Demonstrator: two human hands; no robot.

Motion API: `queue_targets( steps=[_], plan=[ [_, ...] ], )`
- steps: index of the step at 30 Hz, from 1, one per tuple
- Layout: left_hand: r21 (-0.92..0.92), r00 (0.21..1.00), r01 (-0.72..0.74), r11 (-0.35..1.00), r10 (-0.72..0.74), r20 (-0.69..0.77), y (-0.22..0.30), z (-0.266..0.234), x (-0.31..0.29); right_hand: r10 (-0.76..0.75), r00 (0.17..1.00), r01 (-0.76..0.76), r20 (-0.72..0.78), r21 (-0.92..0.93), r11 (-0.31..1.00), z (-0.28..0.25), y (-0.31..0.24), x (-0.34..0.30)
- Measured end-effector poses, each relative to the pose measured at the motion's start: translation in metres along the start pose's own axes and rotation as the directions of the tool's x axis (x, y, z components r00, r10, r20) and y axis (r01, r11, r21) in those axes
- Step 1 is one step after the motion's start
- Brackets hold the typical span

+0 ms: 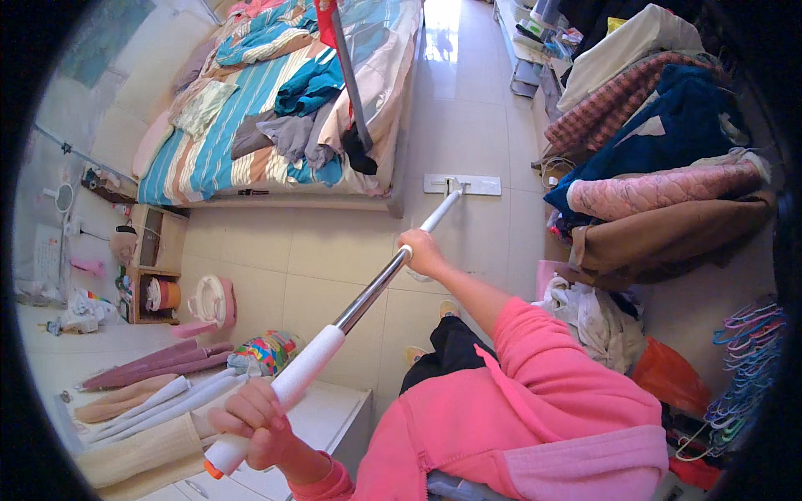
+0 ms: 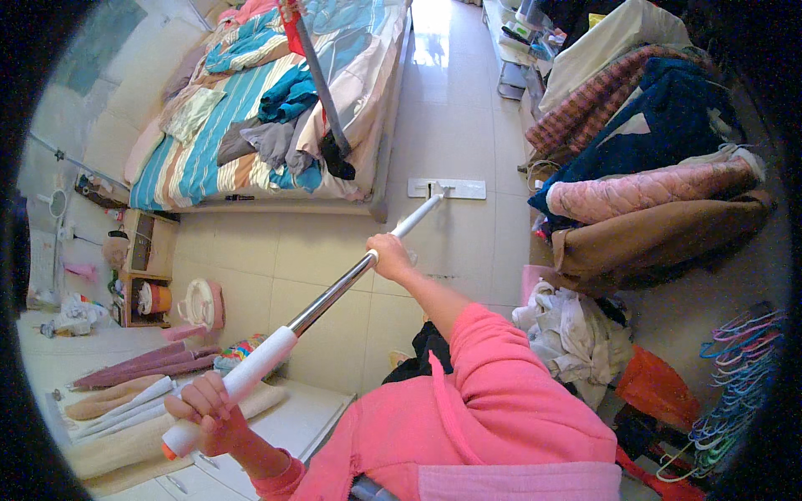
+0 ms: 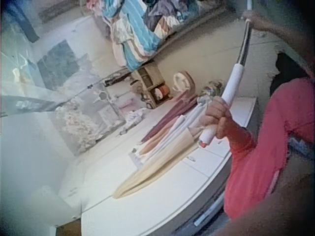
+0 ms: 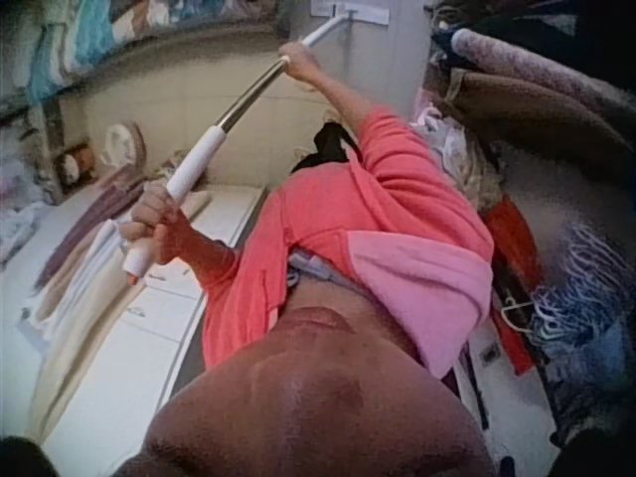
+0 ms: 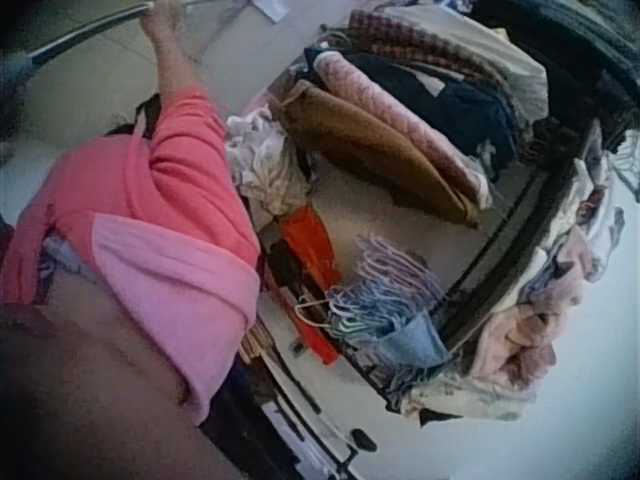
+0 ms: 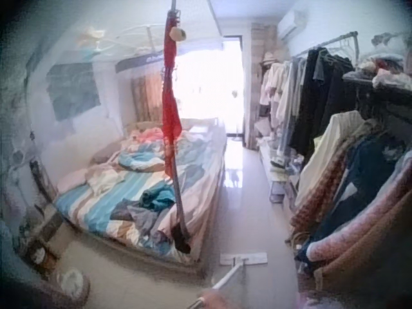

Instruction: The person mops the floor in a cluttered bedroom using a flat mop. They move around furniture and items on the floor, including a bed, clothes, and storage bins, to clean the tiled surface.

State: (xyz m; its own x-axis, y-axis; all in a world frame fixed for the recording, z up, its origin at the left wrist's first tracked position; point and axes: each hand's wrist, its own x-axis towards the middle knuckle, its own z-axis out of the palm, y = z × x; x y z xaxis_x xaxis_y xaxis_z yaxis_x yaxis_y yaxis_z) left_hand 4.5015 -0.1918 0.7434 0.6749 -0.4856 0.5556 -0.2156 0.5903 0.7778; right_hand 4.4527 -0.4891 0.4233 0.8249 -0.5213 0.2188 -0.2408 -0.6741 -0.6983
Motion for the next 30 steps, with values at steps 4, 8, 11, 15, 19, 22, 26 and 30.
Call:
queue_targets(
  steps=[4, 8, 11, 15, 19, 22, 26, 30],
  plan=[
    [0.101, 0.973, -0.139, 0.985, 0.155, -0.171, 0.037, -0.031, 0.011, 0.011, 0.992, -0.015, 0.126, 0.025, 1.000, 0.010, -0.044, 0.001],
    [-0.383, 0.973, -0.169, 0.908, 0.217, 0.085, 0.064, -0.073, 0.052, -0.153, 0.981, 0.128, 0.120, 0.197, 0.972, 0.026, -0.084, -0.017],
    [-0.293, 0.969, -0.246, 0.924, 0.245, -0.040, 0.048, -0.064, 0.064, -0.196, 0.964, 0.142, 0.181, 0.276, 0.951, 0.027, -0.089, -0.008],
    [-0.212, 0.997, -0.083, 0.974, 0.078, -0.029, -0.011, -0.057, 0.063, -0.136, 0.941, 0.052, 0.308, 0.266, 0.962, 0.023, -0.089, 0.015],
    [-0.190, 0.998, 0.018, 0.982, -0.007, 0.059, -0.063, -0.065, 0.088, -0.022, 0.943, -0.042, 0.331, 0.185, 0.982, 0.029, -0.075, 0.039],
    [-0.185, 0.988, 0.064, 0.981, -0.036, 0.151, -0.079, -0.074, 0.103, 0.013, 0.924, -0.066, 0.383, 0.127, 0.990, 0.028, -0.078, 0.056],
    [-0.219, 0.989, 0.041, 0.975, -0.008, 0.148, -0.084, -0.078, 0.126, 0.036, 0.939, -0.048, 0.343, 0.026, 0.999, 0.030, -0.086, 0.071],
    [-0.300, 0.979, 0.065, 0.952, -0.003, 0.202, -0.078, -0.093, 0.140, -0.007, 0.968, 0.008, 0.252, -0.001, 1.000, 0.024, -0.107, 0.077]
  ],
)
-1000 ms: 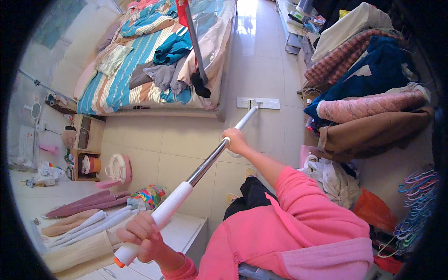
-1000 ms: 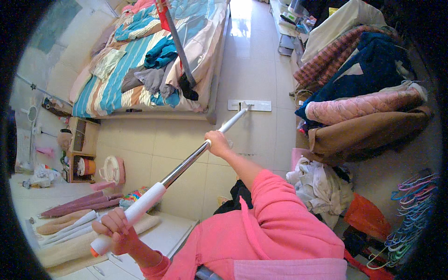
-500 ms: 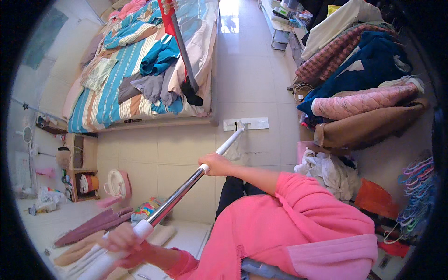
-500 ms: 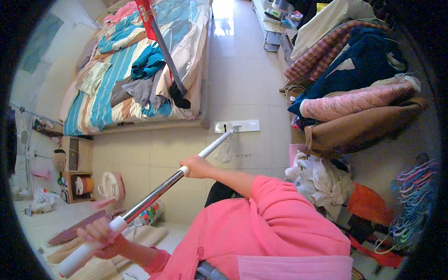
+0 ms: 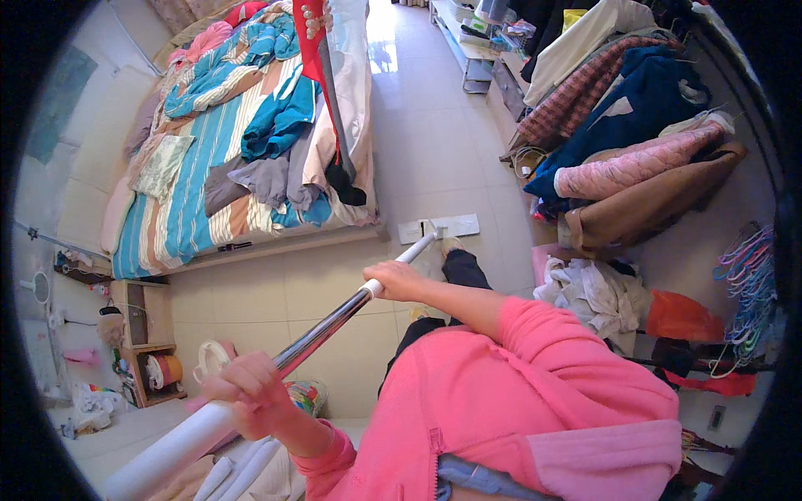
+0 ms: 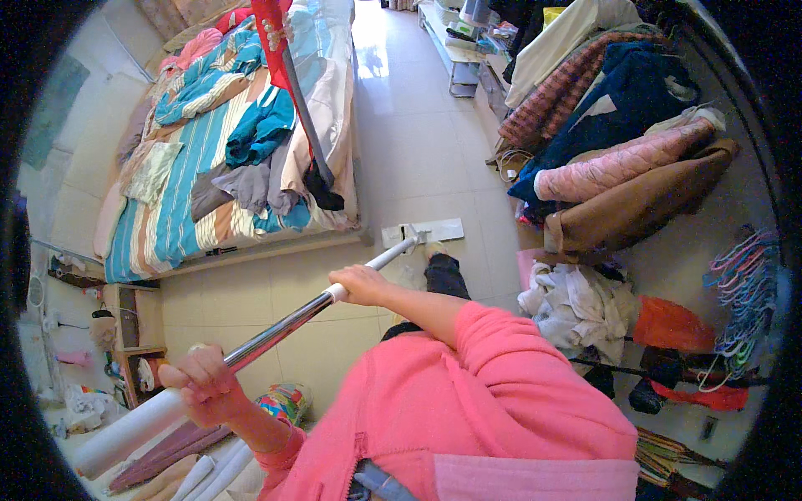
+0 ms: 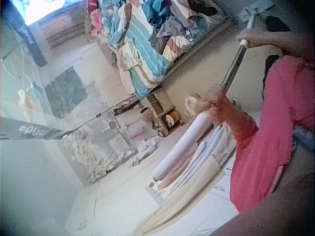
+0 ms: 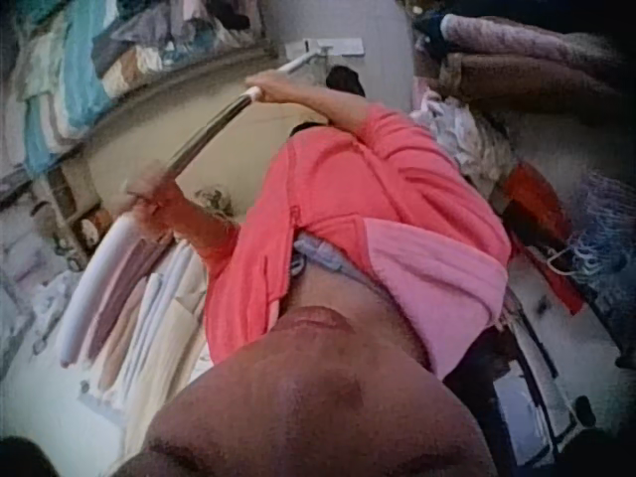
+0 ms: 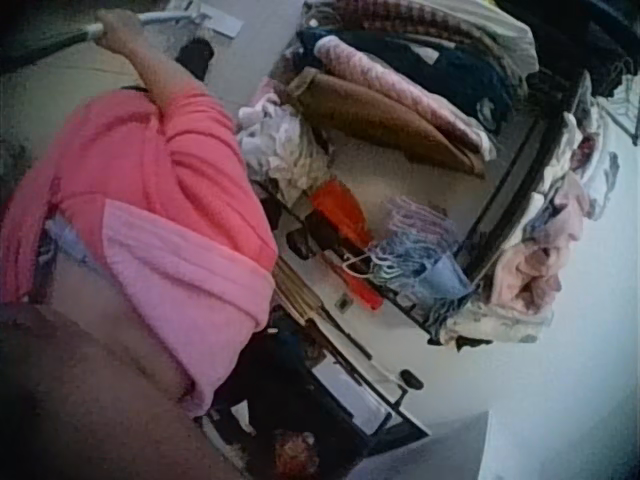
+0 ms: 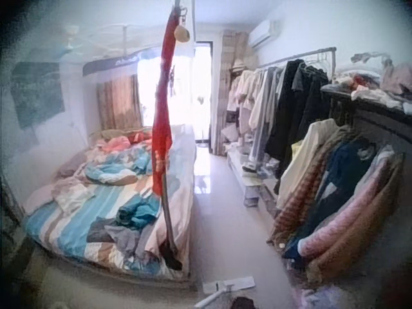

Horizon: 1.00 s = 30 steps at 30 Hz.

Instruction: The person mops the floor in a cluttered bedroom using a flat mop. They move around furniture and items on the floor, including a bed, clothes, and storage bins, to clean the tiled surface.

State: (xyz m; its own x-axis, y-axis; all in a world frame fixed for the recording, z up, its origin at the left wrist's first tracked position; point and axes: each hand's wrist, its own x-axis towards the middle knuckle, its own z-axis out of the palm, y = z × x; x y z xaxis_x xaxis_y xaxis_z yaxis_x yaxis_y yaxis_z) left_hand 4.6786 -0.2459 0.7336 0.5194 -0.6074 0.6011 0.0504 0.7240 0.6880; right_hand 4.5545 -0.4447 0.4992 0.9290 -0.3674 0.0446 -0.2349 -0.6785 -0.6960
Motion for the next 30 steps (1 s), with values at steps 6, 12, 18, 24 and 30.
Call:
queue_targets(
  steps=[6, 12, 18, 24, 30],
  plan=[
    [-0.085, 0.995, -0.087, 0.993, 0.090, 0.035, 0.018, -0.021, 0.007, -0.103, 0.989, 0.094, -0.107, -0.090, 0.992, -0.003, -0.019, 0.007],
    [-0.084, 0.987, -0.148, 0.985, 0.152, 0.042, 0.025, -0.034, 0.001, -0.160, 0.980, 0.141, -0.120, -0.150, 0.978, 0.002, -0.020, 0.017],
    [-0.068, 0.996, -0.073, 0.995, 0.076, 0.045, 0.005, -0.040, -0.003, -0.137, 0.986, 0.120, -0.092, -0.173, 0.978, 0.004, 0.004, 0.024],
    [-0.064, 0.993, -0.091, 0.994, 0.095, 0.065, -0.002, -0.037, -0.006, -0.090, 0.996, 0.084, -0.024, -0.167, 0.982, 0.003, 0.001, 0.018],
    [-0.095, 0.979, -0.157, 0.983, 0.167, 0.116, 0.016, -0.032, -0.003, -0.144, 0.989, 0.137, -0.035, -0.150, 0.979, 0.002, -0.021, 0.009]
  ],
)
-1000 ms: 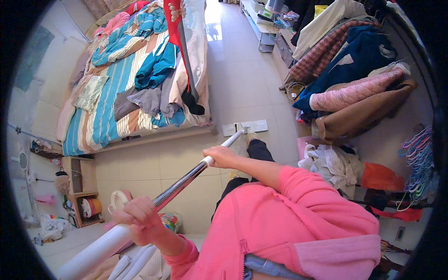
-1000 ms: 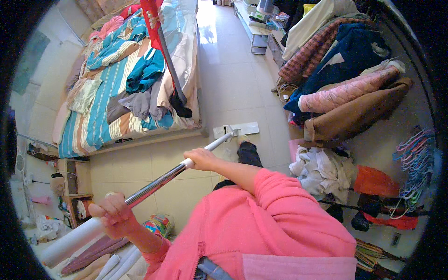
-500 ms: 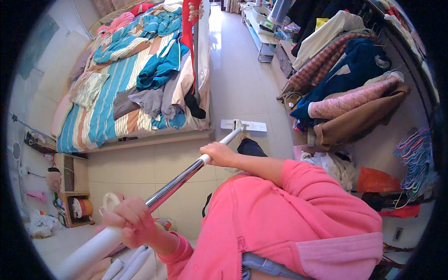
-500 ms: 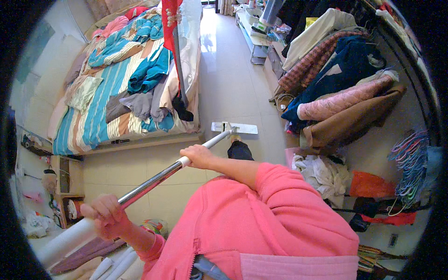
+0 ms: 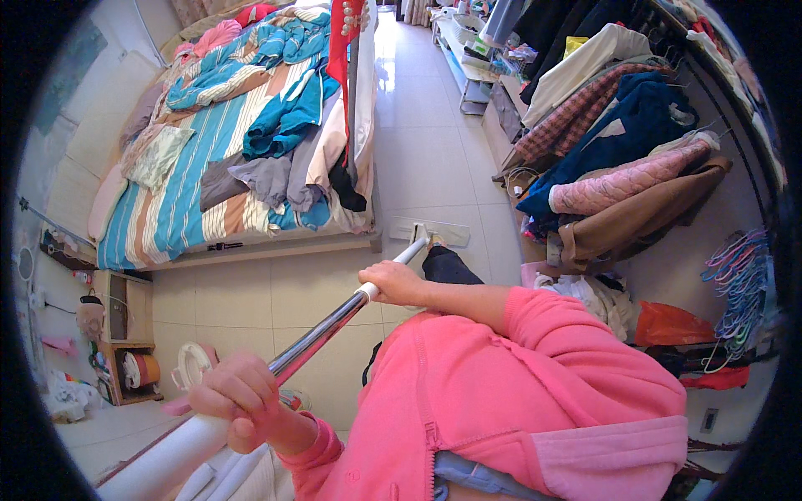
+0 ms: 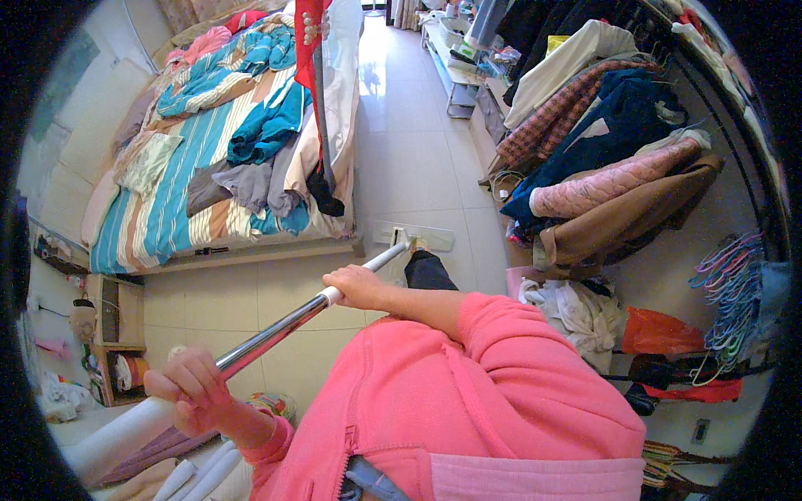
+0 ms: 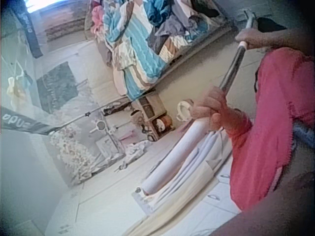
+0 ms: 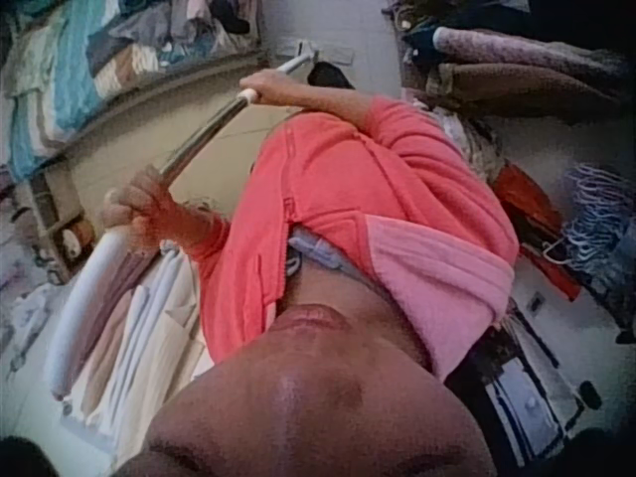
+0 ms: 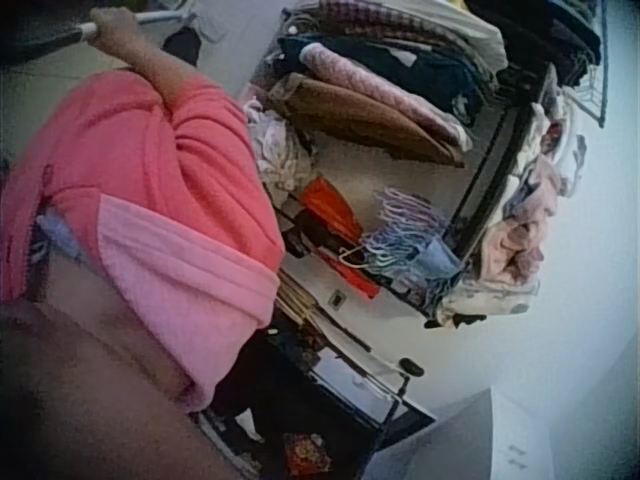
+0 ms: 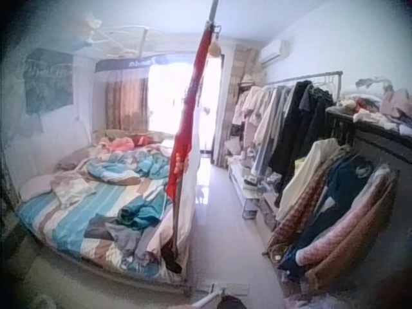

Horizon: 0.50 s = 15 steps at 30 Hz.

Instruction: The person mops the floor in a cluttered bedroom using a flat mop. They move around furniture and items on the floor, including a bed, clothes, and storage bins, to clean the tiled surface.

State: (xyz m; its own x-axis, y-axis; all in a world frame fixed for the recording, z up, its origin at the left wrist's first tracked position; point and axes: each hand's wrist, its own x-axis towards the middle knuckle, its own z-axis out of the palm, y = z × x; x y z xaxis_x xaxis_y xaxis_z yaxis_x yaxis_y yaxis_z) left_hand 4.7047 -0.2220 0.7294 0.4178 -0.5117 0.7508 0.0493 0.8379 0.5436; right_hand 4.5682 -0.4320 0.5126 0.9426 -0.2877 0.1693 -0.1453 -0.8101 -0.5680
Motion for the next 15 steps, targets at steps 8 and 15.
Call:
queue_targets(
  steps=[8, 15],
  plan=[
    [-0.055, 0.964, 0.058, 0.997, -0.042, 0.263, 0.008, -0.002, -0.001, -0.027, 0.998, 0.027, -0.062, -0.004, 1.000, 0.004, 0.001, -0.015],
    [-0.102, 0.935, 0.114, 0.988, -0.072, 0.346, 0.000, 0.003, 0.004, -0.046, 0.996, 0.044, -0.074, -0.023, 0.999, 0.009, 0.012, -0.016]
  ],
)
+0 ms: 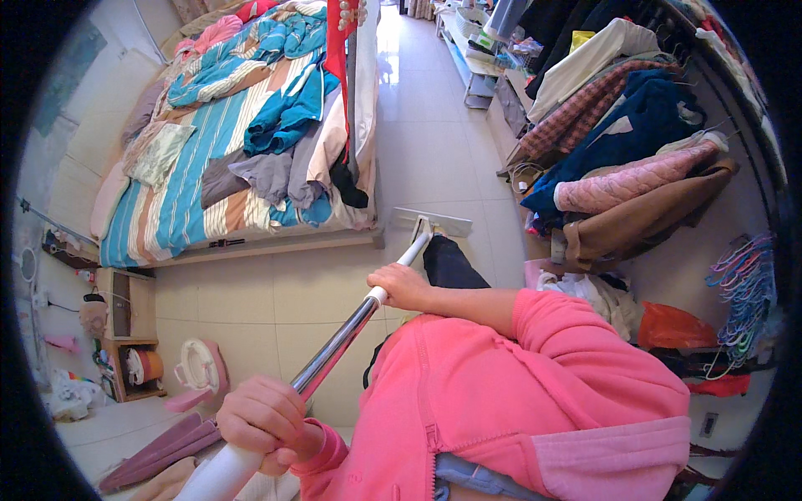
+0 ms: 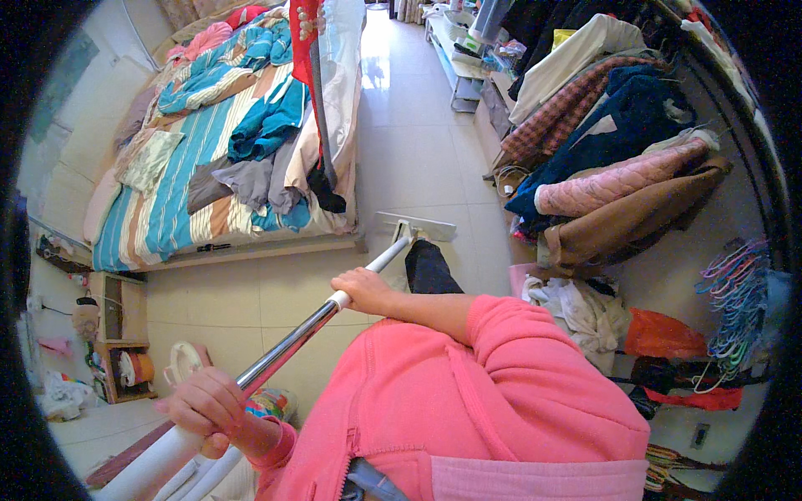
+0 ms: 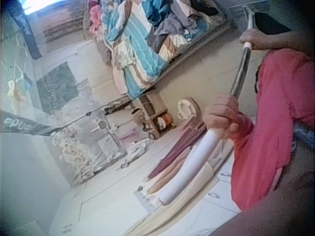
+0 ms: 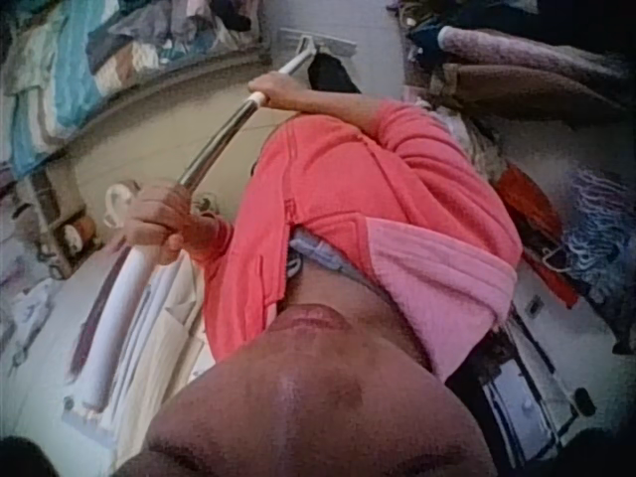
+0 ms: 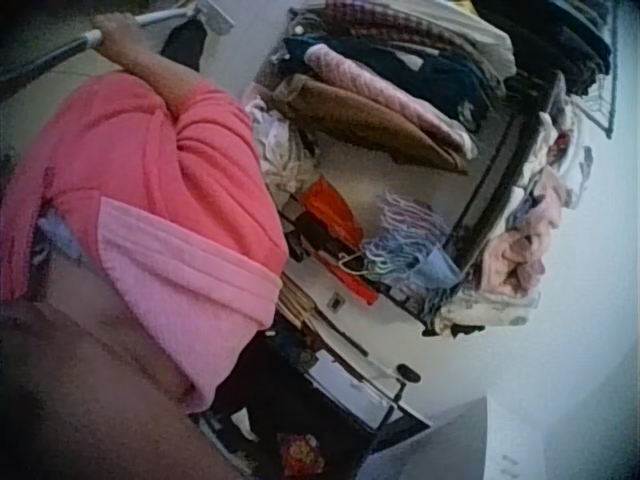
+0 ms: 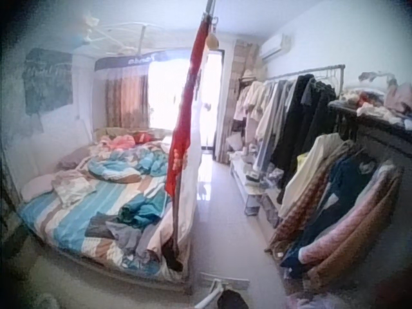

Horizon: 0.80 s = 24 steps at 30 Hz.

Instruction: The person mops the floor in a cluttered bedroom using a flat mop. They move around furniture and items on the floor, including a bed, clothes, and storage bins, to clean the tiled surface.

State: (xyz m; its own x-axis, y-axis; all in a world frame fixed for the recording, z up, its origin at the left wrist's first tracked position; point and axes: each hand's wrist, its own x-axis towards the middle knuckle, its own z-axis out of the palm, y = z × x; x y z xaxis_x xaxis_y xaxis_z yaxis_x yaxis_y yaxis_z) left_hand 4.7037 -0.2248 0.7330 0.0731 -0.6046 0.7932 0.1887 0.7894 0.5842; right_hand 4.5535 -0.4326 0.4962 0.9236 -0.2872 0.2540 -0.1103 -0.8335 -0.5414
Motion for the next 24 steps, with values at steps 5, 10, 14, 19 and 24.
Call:
queue_targets(
  steps=[5, 10, 14, 19, 24],
  plan=[
    [0.043, 0.999, 0.013, 0.999, -0.011, -0.047, -0.005, -0.009, 0.000, -0.019, 0.999, 0.019, -0.041, -0.005, 1.000, 0.006, 0.005, 0.008],
    [0.033, 0.998, 0.026, 0.999, -0.024, -0.060, -0.017, -0.008, 0.006, 0.034, 0.997, -0.034, -0.063, 0.004, 0.999, 0.011, 0.015, 0.010],
    [0.032, 0.999, 0.038, 0.999, -0.038, -0.014, -0.022, -0.012, 0.016, 0.056, 0.995, -0.058, -0.085, -0.019, 0.998, 0.006, 0.018, 0.014],
    [0.046, 0.999, 0.025, 0.999, -0.024, -0.027, -0.032, -0.012, 0.020, 0.061, 0.990, -0.066, -0.129, -0.040, 0.997, 0.004, 0.026, 0.015],
    [0.038, 0.999, 0.027, 0.999, -0.028, 0.027, -0.033, -0.006, 0.031, 0.060, 0.985, -0.064, -0.162, -0.017, 0.998, -0.003, 0.023, 0.009]
  ],
)
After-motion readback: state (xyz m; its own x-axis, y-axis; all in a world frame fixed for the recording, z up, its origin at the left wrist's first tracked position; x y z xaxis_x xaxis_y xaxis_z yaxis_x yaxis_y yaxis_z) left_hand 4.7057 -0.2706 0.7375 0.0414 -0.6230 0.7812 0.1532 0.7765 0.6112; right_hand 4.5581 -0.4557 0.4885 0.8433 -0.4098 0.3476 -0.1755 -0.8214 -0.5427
